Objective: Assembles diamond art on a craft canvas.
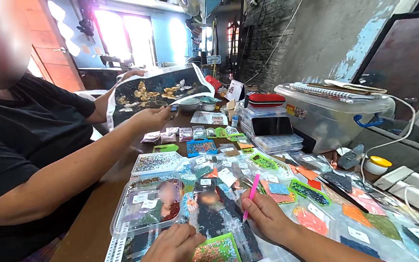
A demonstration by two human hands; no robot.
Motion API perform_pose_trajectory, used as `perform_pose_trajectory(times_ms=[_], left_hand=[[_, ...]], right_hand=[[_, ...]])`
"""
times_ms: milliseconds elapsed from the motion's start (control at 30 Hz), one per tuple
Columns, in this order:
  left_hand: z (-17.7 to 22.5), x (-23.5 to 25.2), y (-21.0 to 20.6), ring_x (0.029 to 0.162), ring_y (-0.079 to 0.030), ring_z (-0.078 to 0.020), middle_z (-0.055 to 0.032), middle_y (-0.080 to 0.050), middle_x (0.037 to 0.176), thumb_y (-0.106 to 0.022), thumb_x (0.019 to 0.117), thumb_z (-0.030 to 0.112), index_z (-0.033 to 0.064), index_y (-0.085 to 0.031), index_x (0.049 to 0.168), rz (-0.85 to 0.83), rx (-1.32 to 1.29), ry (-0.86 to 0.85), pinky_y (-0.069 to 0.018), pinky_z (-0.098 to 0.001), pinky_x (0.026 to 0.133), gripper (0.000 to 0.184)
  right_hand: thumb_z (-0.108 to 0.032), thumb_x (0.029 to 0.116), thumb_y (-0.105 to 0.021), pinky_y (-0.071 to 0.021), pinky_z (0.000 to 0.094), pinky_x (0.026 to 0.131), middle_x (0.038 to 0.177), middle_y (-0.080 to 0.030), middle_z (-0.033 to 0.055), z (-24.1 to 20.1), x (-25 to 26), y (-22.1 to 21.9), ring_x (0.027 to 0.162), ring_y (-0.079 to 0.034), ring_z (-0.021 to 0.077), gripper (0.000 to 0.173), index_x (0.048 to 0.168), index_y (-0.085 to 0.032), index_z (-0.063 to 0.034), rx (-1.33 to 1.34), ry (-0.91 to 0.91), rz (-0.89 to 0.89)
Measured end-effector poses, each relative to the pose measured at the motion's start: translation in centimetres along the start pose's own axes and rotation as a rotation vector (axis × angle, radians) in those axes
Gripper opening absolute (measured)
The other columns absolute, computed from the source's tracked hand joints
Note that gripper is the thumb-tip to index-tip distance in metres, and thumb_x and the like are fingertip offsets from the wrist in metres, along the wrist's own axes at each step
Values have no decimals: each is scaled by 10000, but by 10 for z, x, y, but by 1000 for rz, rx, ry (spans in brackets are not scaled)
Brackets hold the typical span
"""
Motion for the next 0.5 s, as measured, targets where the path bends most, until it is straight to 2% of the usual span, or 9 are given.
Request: perform_pose_trajectory(times_ms=[400, 500], left_hand=[[0, 0, 0, 1069, -643, -455, -263, -674, 1154, -748, 907, 353, -13, -704, 1224, 2, -4, -4, -511, -606, 898, 487], [2, 1, 1, 1066, -648, -446, -254, -679, 1151, -753, 901, 352, -9, -709, 1217, 9, 9, -4, -519, -593, 899, 482]], right_hand=[[-332, 1120, -361, -456, 181, 608, 734, -545, 18, 0, 1, 0, 635, -525, 20, 399, 990, -574, -20, -40, 35, -28], [-354, 1119, -362, -456, 167, 596, 733, -545, -3, 1, 0, 1, 618, -515, -3, 413, 995, -578, -24, -15, 13, 2]])
Point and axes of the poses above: each hand's wrist, its own x-axis towards the middle knuckle, its own y-axis out of the back of the hand, z = x × y, the point moved 4 cm from there along x, towards the middle knuckle
